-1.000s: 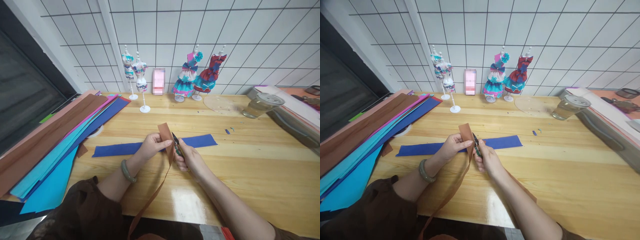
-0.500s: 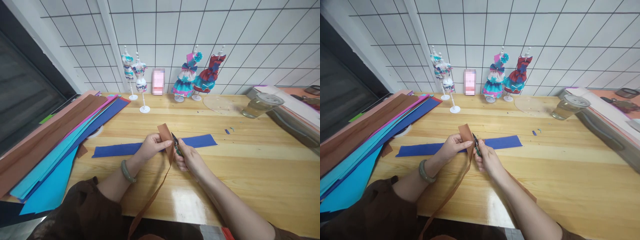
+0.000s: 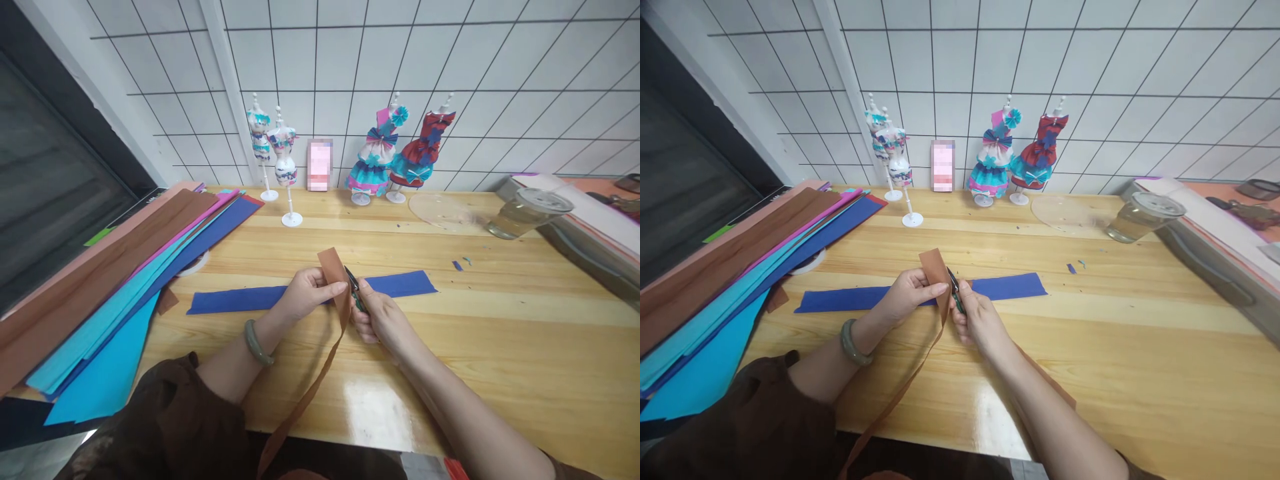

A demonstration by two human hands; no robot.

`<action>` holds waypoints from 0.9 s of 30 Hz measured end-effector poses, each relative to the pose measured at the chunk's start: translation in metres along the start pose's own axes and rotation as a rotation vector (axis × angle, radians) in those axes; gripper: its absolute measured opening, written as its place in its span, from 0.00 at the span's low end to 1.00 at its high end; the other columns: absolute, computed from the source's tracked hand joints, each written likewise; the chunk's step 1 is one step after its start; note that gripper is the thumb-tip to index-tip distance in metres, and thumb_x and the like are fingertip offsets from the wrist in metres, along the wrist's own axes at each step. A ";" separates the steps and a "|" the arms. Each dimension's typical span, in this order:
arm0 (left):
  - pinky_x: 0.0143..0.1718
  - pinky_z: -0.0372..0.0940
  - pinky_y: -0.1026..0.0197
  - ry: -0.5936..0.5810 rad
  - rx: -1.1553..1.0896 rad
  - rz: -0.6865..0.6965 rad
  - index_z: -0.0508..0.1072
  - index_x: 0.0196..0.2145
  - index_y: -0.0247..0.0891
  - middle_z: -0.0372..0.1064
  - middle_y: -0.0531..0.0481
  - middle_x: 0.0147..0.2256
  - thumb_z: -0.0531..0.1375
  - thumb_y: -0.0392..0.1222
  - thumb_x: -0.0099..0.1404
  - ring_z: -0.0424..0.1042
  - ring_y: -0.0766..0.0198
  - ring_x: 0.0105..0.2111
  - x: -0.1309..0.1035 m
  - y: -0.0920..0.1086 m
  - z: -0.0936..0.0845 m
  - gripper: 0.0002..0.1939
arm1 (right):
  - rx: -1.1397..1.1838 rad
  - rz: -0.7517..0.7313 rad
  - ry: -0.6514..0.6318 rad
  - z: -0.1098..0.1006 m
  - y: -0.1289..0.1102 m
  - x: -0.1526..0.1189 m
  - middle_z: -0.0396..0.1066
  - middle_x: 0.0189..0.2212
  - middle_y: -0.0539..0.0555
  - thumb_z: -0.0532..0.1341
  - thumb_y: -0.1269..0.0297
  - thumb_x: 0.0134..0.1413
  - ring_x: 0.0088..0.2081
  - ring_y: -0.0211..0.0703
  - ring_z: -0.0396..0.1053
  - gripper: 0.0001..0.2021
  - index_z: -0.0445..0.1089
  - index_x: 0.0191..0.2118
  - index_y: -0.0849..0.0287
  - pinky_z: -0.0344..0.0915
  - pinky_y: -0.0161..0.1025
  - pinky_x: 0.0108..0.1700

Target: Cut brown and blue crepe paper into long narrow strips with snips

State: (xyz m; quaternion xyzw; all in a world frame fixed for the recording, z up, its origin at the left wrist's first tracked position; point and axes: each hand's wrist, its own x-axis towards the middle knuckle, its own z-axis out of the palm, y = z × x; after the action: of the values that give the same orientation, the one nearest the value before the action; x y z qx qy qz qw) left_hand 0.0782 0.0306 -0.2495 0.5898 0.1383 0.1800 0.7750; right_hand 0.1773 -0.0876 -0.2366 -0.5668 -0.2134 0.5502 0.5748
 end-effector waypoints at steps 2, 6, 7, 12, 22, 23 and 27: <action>0.37 0.64 0.60 -0.003 -0.001 0.025 0.72 0.33 0.30 0.73 0.45 0.31 0.63 0.44 0.54 0.71 0.62 0.31 0.000 0.002 0.001 0.13 | -0.004 -0.014 0.005 0.001 0.000 -0.001 0.43 0.13 0.40 0.52 0.42 0.50 0.13 0.26 0.36 0.22 0.57 0.25 0.58 0.36 0.27 0.14; 0.38 0.64 0.60 0.086 -0.038 0.069 0.71 0.40 0.32 0.72 0.46 0.34 0.64 0.43 0.53 0.71 0.63 0.32 0.001 0.004 0.001 0.18 | -0.027 -0.015 0.004 0.001 0.001 0.000 0.43 0.13 0.40 0.50 0.42 0.52 0.13 0.26 0.37 0.21 0.56 0.26 0.58 0.35 0.27 0.14; 0.38 0.63 0.60 0.119 -0.043 0.076 0.71 0.40 0.32 0.72 0.46 0.34 0.64 0.44 0.52 0.71 0.64 0.32 0.002 0.004 0.001 0.19 | -0.032 -0.008 0.005 0.001 0.002 0.000 0.43 0.13 0.40 0.50 0.42 0.52 0.13 0.26 0.37 0.21 0.56 0.26 0.58 0.36 0.27 0.14; 0.37 0.63 0.59 0.184 -0.040 0.069 0.73 0.33 0.31 0.73 0.47 0.30 0.62 0.46 0.54 0.71 0.63 0.30 0.006 -0.001 -0.005 0.14 | -0.050 0.025 0.003 0.003 0.003 0.001 0.43 0.13 0.40 0.51 0.40 0.50 0.13 0.26 0.38 0.22 0.56 0.25 0.58 0.36 0.27 0.14; 0.38 0.64 0.56 0.153 -0.092 0.019 0.75 0.34 0.30 0.74 0.43 0.33 0.65 0.47 0.50 0.72 0.61 0.31 0.005 -0.004 -0.003 0.17 | 0.030 0.052 0.000 0.006 0.000 0.001 0.45 0.12 0.40 0.49 0.43 0.52 0.13 0.26 0.37 0.22 0.58 0.25 0.59 0.36 0.26 0.14; 0.38 0.65 0.56 0.148 -0.103 0.015 0.75 0.34 0.30 0.74 0.44 0.32 0.65 0.47 0.50 0.72 0.61 0.30 0.004 -0.003 -0.003 0.18 | 0.033 0.055 0.002 0.005 0.000 0.001 0.46 0.12 0.41 0.49 0.43 0.53 0.13 0.26 0.37 0.22 0.57 0.25 0.59 0.36 0.26 0.14; 0.36 0.65 0.56 0.122 -0.103 0.010 0.75 0.33 0.30 0.73 0.45 0.28 0.65 0.48 0.50 0.72 0.61 0.28 0.003 -0.001 0.000 0.18 | 0.042 0.050 -0.003 0.004 0.002 0.001 0.45 0.12 0.40 0.49 0.43 0.53 0.13 0.26 0.37 0.22 0.57 0.24 0.59 0.36 0.27 0.14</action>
State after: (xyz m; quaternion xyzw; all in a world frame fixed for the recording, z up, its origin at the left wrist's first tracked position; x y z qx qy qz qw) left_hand 0.0809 0.0316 -0.2509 0.5378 0.1730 0.2262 0.7935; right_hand 0.1735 -0.0850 -0.2376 -0.5590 -0.1884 0.5695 0.5724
